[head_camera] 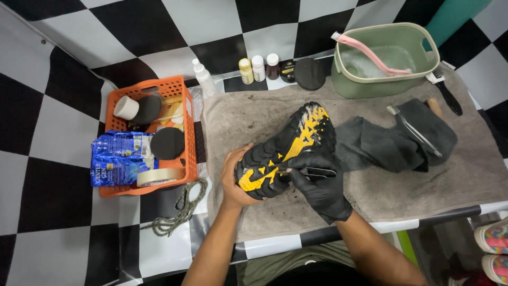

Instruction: Cleaning and inspecting the sole of a hiking boot using a scraping tool and a brush.

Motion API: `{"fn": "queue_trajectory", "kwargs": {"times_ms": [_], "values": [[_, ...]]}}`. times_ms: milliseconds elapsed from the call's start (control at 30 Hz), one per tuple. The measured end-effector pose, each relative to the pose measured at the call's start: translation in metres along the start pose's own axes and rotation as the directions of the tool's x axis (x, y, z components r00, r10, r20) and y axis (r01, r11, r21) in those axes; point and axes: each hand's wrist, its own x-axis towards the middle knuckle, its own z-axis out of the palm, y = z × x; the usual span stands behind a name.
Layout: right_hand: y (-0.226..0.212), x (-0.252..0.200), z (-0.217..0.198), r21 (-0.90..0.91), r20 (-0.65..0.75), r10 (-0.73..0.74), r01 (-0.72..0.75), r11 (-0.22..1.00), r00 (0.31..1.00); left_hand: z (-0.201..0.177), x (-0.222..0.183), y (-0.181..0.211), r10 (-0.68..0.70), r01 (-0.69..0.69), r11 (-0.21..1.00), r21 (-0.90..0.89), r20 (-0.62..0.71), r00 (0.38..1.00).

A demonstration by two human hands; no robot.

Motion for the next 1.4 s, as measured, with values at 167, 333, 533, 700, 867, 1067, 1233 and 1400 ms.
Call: {"fn": "queue_trajectory", "kwargs": {"times_ms": [167,333,533,700,867,1067,1233,1400], "values": [[0.002,-0.006,0.005,-0.064,-0.058,-0.087,0.083,0.995,0.995,-0.001,0.006,0.005,0.009,-0.009,1.0,0.0,0.012,1.0],[0.003,-0.005,0.003,0.127,-0.1,-0.139,0.151,0.98,0.985,-0.001,0.005,0.006,0.014,-0.014,1.0,0.007,0.007,1.0],[0.01,-0.002,0.0,0.1,-0.05,-0.301,0.305,0.947,0.952,-0.004,0.003,0.003,0.003,-0.002,1.0,-0.022,0.024,1.0],[0.003,0.001,0.003,0.136,0.022,-0.129,0.125,0.983,0.991,-0.004,0.002,0.002,-0.004,0.005,1.0,-0.012,0.015,1.0],[0.025,0.006,0.009,0.234,-0.077,-0.106,0.121,0.965,0.991,-0.005,0.003,0.0,0.003,-0.003,1.0,-0.03,0.017,1.0],[0.034,0.007,0.001,0.231,-0.186,-0.118,0.16,0.96,0.975,-0.005,0.005,0.003,0.027,-0.028,1.0,0.009,0.026,0.999],[0.032,-0.001,-0.009,-0.006,-0.115,-0.165,0.166,0.986,0.98,-0.003,0.009,0.007,0.014,-0.015,0.999,0.029,0.015,1.0],[0.008,-0.002,0.002,0.025,-0.059,-0.134,0.135,0.991,0.989,-0.002,0.008,0.007,0.012,-0.012,1.0,0.004,0.017,1.0]]}}
